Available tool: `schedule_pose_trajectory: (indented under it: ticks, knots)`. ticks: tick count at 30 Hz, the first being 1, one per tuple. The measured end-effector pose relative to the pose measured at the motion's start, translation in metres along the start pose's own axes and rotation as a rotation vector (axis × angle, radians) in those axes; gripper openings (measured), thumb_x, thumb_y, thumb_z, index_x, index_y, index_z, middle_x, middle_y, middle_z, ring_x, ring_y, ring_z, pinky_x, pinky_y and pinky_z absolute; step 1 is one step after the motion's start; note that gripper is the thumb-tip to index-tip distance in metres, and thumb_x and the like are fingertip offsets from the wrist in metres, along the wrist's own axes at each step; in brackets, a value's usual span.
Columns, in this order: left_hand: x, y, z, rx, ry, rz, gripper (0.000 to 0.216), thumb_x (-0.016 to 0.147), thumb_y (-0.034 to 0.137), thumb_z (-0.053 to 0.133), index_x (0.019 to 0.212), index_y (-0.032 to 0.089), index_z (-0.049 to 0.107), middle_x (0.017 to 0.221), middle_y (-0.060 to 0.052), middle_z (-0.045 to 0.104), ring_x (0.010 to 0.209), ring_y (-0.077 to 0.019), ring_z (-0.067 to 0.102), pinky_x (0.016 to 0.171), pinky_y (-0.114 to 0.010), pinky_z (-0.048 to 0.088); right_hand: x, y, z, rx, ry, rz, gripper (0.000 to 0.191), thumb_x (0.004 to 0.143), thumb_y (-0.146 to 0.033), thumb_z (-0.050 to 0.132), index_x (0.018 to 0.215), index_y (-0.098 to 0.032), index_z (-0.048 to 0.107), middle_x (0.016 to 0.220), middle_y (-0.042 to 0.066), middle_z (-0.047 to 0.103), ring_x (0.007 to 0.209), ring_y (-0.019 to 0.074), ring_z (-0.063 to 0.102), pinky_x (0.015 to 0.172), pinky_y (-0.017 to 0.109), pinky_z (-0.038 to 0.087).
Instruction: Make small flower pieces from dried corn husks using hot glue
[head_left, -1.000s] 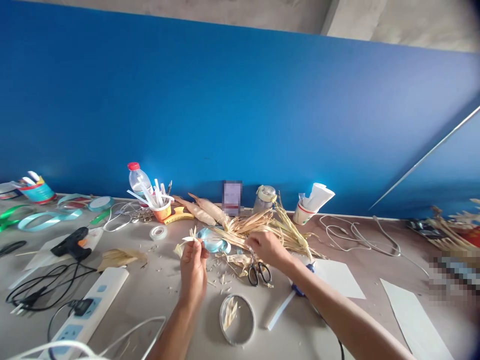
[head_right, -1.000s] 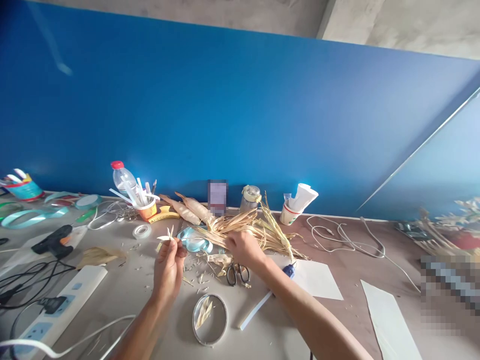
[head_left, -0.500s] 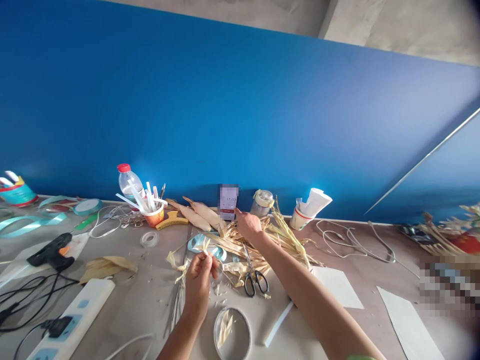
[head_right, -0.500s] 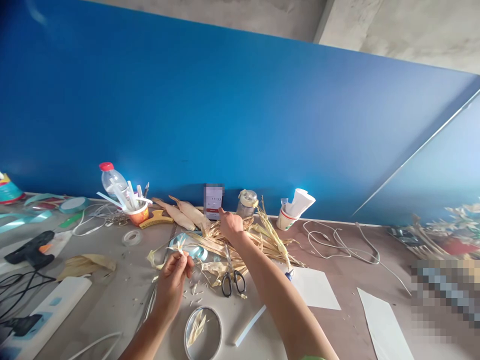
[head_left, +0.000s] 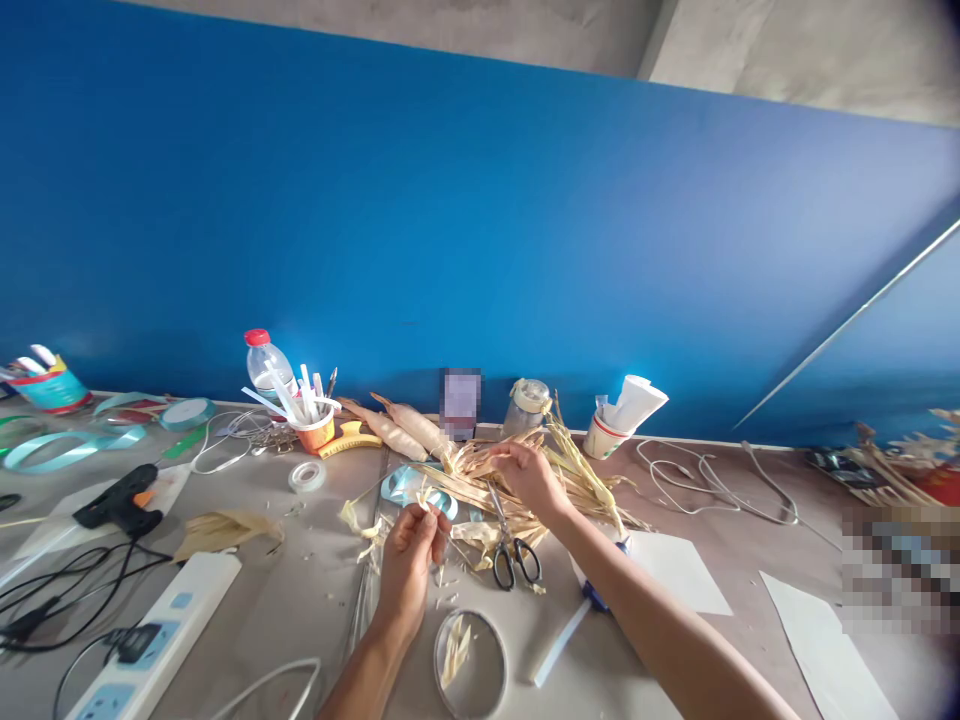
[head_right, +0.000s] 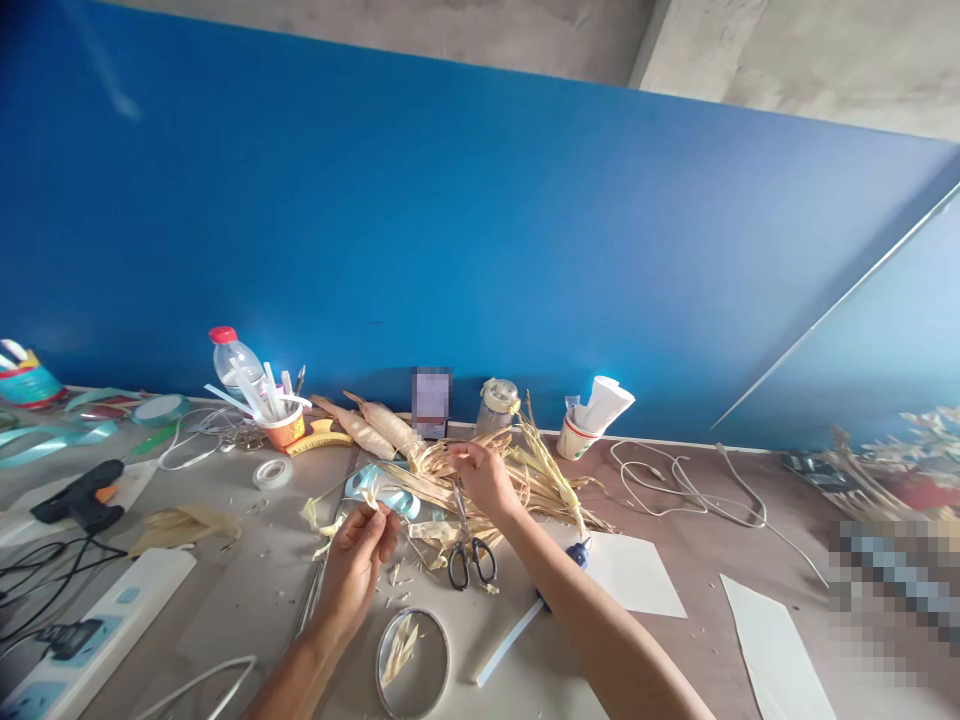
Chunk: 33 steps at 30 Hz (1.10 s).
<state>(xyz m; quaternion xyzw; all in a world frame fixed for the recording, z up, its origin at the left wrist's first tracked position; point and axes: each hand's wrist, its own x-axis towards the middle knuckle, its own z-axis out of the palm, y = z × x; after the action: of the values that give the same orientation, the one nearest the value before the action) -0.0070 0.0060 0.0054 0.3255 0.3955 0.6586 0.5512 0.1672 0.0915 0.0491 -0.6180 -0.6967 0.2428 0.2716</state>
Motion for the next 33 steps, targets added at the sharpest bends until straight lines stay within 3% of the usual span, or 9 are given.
schedule_pose_trajectory:
  ticks: [2, 5, 9, 11, 17, 21, 27, 29, 33]
  knots:
    - [-0.003, 0.001, 0.004, -0.062, -0.087, -0.056, 0.021, 0.073, 0.038, 0.064, 0.077, 0.019, 0.058, 0.066, 0.001, 0.060, 0.042, -0.0055, 0.034, 0.045, -0.022, 0.029, -0.027, -0.001, 0.003, 0.459, -0.113, 0.097, 0.041, 0.079, -0.046, 0.051, 0.105, -0.015, 0.058, 0.046, -0.008, 0.040, 0.039, 0.0087, 0.032, 0.040, 0.020, 0.024]
    - [-0.008, 0.002, 0.008, -0.115, -0.201, -0.148, 0.021, 0.074, 0.036, 0.065, 0.079, 0.017, 0.058, 0.058, 0.003, 0.053, 0.043, -0.0054, 0.035, 0.045, -0.020, 0.028, -0.057, -0.009, 0.012, 0.927, -0.295, 0.113, 0.055, 0.072, -0.051, 0.062, 0.111, -0.014, 0.051, 0.048, -0.010, 0.036, 0.041, 0.0063, 0.027, 0.041, 0.019, 0.019]
    - [-0.012, 0.001, 0.008, -0.080, -0.286, -0.157, 0.019, 0.074, 0.034, 0.065, 0.080, 0.016, 0.062, 0.057, 0.004, 0.050, 0.046, -0.0061, 0.038, 0.047, -0.020, 0.030, -0.073, -0.019, 0.025, 1.261, -0.545, 0.159, 0.051, 0.069, -0.050, 0.067, 0.105, -0.016, 0.054, 0.051, -0.009, 0.040, 0.041, 0.0041, 0.025, 0.041, 0.018, 0.016]
    - [-0.012, 0.000, 0.006, -0.017, -0.294, -0.116, 0.020, 0.073, 0.032, 0.067, 0.084, 0.016, 0.064, 0.059, 0.003, 0.052, 0.049, -0.0073, 0.041, 0.048, -0.021, 0.032, -0.074, -0.022, 0.031, 1.342, -0.583, 0.206, 0.043, 0.070, -0.049, 0.067, 0.096, -0.016, 0.058, 0.051, -0.009, 0.040, 0.040, 0.0029, 0.022, 0.041, 0.018, 0.016]
    - [-0.010, 0.001, 0.005, 0.214, -0.281, -0.018, 0.024, 0.071, 0.031, 0.068, 0.090, 0.017, 0.066, 0.072, -0.004, 0.062, 0.068, -0.0180, 0.057, 0.062, -0.029, 0.046, -0.076, -0.020, 0.044, 1.405, -0.586, 0.303, 0.034, 0.074, -0.045, 0.067, 0.090, -0.015, 0.060, 0.046, -0.010, 0.037, 0.036, 0.0018, 0.019, 0.040, 0.018, 0.018]
    - [-0.011, 0.002, 0.004, 0.384, -0.260, 0.051, 0.015, 0.075, 0.032, 0.062, 0.076, 0.016, 0.063, 0.064, -0.002, 0.061, 0.062, -0.0164, 0.055, 0.059, -0.027, 0.045, -0.078, -0.019, 0.045, 1.423, -0.624, 0.400, 0.038, 0.069, -0.043, 0.072, 0.092, -0.015, 0.061, 0.047, -0.009, 0.042, 0.036, 0.0014, 0.021, 0.040, 0.017, 0.018]
    - [-0.010, -0.001, -0.001, 0.608, -0.194, 0.111, 0.017, 0.077, 0.032, 0.057, 0.075, 0.016, 0.061, 0.063, -0.001, 0.061, 0.058, -0.0160, 0.054, 0.056, -0.026, 0.044, -0.080, -0.017, 0.045, 1.441, -0.666, 0.433, 0.037, 0.066, -0.045, 0.073, 0.079, -0.015, 0.056, 0.049, -0.009, 0.042, 0.036, 0.0007, 0.020, 0.039, 0.018, 0.013]
    - [-0.007, -0.001, -0.002, 0.634, -0.150, 0.152, 0.019, 0.077, 0.034, 0.057, 0.077, 0.016, 0.062, 0.067, -0.003, 0.063, 0.062, -0.0169, 0.057, 0.059, -0.027, 0.045, -0.082, -0.018, 0.045, 1.360, -0.597, 0.402, 0.038, 0.065, -0.044, 0.073, 0.081, -0.016, 0.054, 0.049, -0.009, 0.042, 0.037, 0.0013, 0.021, 0.039, 0.019, 0.014]
    - [-0.004, 0.002, -0.005, 0.634, -0.129, 0.152, 0.023, 0.078, 0.039, 0.056, 0.078, 0.016, 0.064, 0.072, -0.004, 0.066, 0.067, -0.0185, 0.060, 0.062, -0.027, 0.047, -0.086, -0.021, 0.043, 1.110, -0.303, 0.278, 0.049, 0.064, -0.041, 0.073, 0.099, -0.016, 0.049, 0.049, -0.011, 0.042, 0.042, 0.0047, 0.031, 0.042, 0.020, 0.020]
